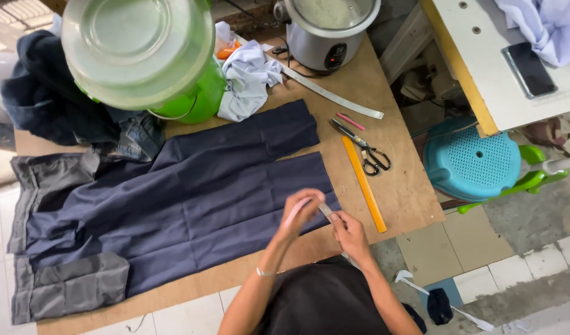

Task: The person measures a pair of dark trousers laid out on a wooden table using a measuring tape and a ruler. They mark the fabric with a pink chalk pencil and then use scissors to cut the trousers along the marked lines.

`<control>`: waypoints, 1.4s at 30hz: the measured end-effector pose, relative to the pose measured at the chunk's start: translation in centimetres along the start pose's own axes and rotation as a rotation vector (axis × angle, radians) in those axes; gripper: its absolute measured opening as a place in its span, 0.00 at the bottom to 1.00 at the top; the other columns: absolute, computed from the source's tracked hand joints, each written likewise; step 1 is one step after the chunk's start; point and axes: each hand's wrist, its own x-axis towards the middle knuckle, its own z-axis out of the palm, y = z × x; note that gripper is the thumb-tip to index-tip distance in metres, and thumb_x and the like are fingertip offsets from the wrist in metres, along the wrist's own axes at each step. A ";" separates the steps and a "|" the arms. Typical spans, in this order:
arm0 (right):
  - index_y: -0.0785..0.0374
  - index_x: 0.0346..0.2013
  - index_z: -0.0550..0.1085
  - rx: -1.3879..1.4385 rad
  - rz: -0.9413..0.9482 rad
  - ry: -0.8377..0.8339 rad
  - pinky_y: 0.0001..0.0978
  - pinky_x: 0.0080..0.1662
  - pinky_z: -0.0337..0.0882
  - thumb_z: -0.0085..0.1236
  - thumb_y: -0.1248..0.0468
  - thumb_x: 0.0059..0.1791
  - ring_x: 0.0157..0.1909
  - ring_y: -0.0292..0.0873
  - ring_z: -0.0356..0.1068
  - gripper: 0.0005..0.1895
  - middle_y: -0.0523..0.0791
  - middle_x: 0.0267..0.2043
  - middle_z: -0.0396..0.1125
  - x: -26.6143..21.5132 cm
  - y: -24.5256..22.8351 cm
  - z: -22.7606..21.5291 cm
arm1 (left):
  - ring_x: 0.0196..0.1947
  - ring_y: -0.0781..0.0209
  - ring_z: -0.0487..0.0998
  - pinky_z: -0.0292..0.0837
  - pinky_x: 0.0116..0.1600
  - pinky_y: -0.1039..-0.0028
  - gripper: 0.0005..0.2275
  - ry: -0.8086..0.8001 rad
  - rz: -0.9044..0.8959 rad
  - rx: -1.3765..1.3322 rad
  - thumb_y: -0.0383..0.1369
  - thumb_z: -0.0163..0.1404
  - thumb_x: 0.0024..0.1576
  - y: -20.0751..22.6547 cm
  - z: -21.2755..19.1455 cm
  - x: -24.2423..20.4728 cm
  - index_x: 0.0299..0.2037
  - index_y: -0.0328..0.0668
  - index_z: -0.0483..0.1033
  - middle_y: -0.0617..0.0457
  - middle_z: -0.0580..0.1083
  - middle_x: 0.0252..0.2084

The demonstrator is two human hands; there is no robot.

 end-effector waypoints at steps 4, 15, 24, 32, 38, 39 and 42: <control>0.69 0.38 0.78 0.161 0.136 -0.040 0.32 0.16 0.71 0.51 0.57 0.55 0.14 0.44 0.70 0.16 0.55 0.20 0.71 2.4 4.9 1.2 | 0.17 0.64 0.81 0.76 0.25 0.78 0.08 0.100 -0.003 0.219 0.38 0.63 0.54 0.4 -3.6 6.4 0.36 0.45 0.85 0.49 0.79 0.19; 0.75 0.47 0.73 0.317 0.308 0.038 0.38 0.31 0.81 0.49 0.59 0.56 0.30 0.53 0.79 0.18 0.65 0.36 0.75 2.5 4.0 1.6 | 0.67 0.48 0.66 0.68 0.64 0.55 0.20 0.045 0.472 1.249 0.39 0.52 0.61 1.2 -2.6 5.4 0.63 0.45 0.72 0.50 0.71 0.64; 0.72 0.49 0.71 0.364 0.346 0.017 0.34 0.29 0.80 0.50 0.58 0.55 0.29 0.52 0.79 0.18 0.64 0.37 0.75 4.5 3.1 1.7 | 0.69 0.49 0.60 0.66 0.63 0.53 0.25 -0.052 0.429 1.521 0.51 0.42 0.64 1.1 -2.0 7.5 0.69 0.52 0.64 0.52 0.63 0.69; 0.72 0.46 0.71 0.352 0.382 0.007 0.32 0.28 0.80 0.53 0.55 0.54 0.28 0.51 0.79 0.19 0.62 0.36 0.75 4.8 3.1 1.2 | 0.66 0.48 0.60 0.69 0.57 0.53 0.28 -0.029 0.403 1.596 0.55 0.45 0.61 1.5 -1.4 7.9 0.68 0.53 0.65 0.53 0.59 0.70; 0.71 0.44 0.71 0.359 0.366 0.002 0.34 0.27 0.80 0.51 0.54 0.55 0.27 0.52 0.79 0.19 0.62 0.35 0.75 5.2 3.9 1.3 | 0.66 0.49 0.58 0.69 0.57 0.54 0.29 -0.056 0.402 1.656 0.55 0.44 0.61 1.5 -1.3 7.6 0.70 0.52 0.63 0.57 0.58 0.72; 0.71 0.44 0.71 0.355 0.361 0.004 0.35 0.27 0.80 0.51 0.54 0.56 0.27 0.52 0.79 0.19 0.62 0.35 0.75 5.3 4.1 1.3 | 0.66 0.49 0.58 0.69 0.57 0.53 0.29 -0.055 0.404 1.660 0.55 0.42 0.62 1.5 -1.3 7.5 0.71 0.51 0.62 0.56 0.57 0.72; 0.71 0.43 0.71 0.347 0.355 0.008 0.35 0.27 0.80 0.50 0.53 0.56 0.27 0.52 0.79 0.20 0.63 0.35 0.75 5.2 3.8 1.3 | 0.67 0.49 0.57 0.68 0.57 0.53 0.31 -0.069 0.383 1.665 0.57 0.40 0.63 1.8 -1.1 7.3 0.72 0.50 0.60 0.56 0.56 0.73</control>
